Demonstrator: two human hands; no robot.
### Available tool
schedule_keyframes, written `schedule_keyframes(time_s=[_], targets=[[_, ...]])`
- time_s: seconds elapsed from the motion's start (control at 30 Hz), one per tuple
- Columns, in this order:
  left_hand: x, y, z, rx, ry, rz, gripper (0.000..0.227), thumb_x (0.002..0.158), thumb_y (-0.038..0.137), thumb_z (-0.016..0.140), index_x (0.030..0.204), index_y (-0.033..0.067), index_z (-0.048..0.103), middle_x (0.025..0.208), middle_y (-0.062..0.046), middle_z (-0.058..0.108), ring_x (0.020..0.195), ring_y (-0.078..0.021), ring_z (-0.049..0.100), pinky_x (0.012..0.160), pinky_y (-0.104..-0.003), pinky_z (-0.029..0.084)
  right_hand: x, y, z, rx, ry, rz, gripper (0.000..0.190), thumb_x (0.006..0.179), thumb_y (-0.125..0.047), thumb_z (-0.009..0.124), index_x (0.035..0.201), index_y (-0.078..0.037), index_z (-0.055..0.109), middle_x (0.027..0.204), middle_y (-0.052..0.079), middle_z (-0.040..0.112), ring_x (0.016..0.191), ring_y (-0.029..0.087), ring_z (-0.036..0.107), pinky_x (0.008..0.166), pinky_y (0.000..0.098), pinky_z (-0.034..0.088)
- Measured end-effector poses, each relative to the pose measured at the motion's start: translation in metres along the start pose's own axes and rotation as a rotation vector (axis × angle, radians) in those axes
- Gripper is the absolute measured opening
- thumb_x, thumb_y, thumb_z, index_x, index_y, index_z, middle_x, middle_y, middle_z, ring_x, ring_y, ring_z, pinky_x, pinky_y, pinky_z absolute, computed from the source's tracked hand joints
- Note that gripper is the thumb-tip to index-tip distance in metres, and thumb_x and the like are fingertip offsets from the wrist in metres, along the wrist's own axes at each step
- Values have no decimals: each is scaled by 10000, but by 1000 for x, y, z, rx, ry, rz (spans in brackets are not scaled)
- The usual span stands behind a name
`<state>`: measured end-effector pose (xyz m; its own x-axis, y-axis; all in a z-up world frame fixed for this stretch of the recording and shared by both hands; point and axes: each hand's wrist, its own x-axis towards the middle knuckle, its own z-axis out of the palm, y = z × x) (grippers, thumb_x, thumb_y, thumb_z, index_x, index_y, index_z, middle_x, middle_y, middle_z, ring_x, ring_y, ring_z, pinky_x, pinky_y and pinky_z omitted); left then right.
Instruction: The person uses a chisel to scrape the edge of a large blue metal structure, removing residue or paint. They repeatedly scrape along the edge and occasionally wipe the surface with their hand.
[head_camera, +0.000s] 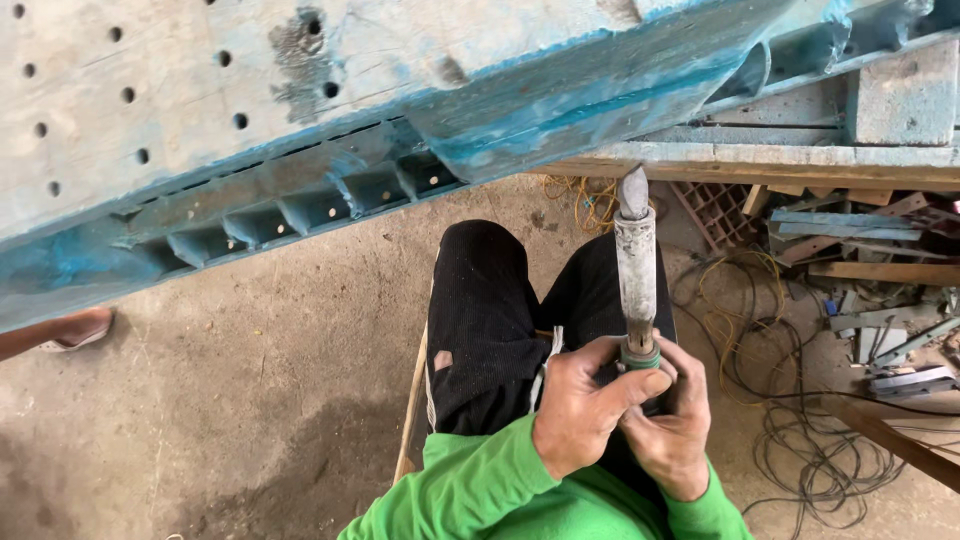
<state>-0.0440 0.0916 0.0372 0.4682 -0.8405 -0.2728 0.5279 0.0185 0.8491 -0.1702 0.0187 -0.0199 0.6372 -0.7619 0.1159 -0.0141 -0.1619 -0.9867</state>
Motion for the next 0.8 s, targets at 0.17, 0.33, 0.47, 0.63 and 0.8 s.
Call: schedule_keyframes(time_s=[0.17, 0.33, 0.47, 0.63, 0.8], targets=[[-24, 21, -25, -85, -185, 79, 733, 991, 231, 757, 1595, -27, 431, 1282, -136, 628, 1122, -118, 620, 998, -266, 548, -20, -5, 10, 148, -92, 96, 685, 822, -37, 784, 1415, 13, 443, 1251, 109, 619, 1140, 157, 620, 976, 299, 524], [-39, 39, -49, -317, -421, -69, 738, 970, 354, 734, 1546, 10, 426, 1467, -125, 553, 1161, -140, 645, 909, -272, 543, -32, 0, 3, 547, -236, 345, 625, 815, -87, 828, 1341, 40, 513, 1120, 131, 643, 876, 176, 649, 702, 315, 552], [-34, 31, -60, -385, -396, -144, 501, 960, 218, 752, 1359, -41, 594, 1560, -132, 541, 1111, -193, 674, 737, -332, 541, -26, -12, 5, 629, -445, 426, 695, 871, -153, 788, 1462, 62, 493, 1147, 148, 653, 822, 209, 678, 703, 339, 555], [-27, 3, -67, -418, -229, 21, 262, 940, -5, 764, 1177, -22, 655, 1480, -175, 610, 1186, -147, 654, 1052, -328, 550, 0, -44, 0, 100, -588, 278, 649, 1010, -258, 578, 1530, 63, 358, 1448, 169, 556, 1356, 258, 503, 1126, 364, 366], [-17, -14, -57, -506, -70, 30, 254, 882, -76, 782, 1100, -9, 671, 1371, -193, 659, 1092, -176, 673, 1014, -374, 559, -12, -59, 15, -214, -330, 200, 562, 1068, -323, 466, 1484, 51, 414, 1353, 161, 625, 1284, 226, 582, 1089, 341, 412]])
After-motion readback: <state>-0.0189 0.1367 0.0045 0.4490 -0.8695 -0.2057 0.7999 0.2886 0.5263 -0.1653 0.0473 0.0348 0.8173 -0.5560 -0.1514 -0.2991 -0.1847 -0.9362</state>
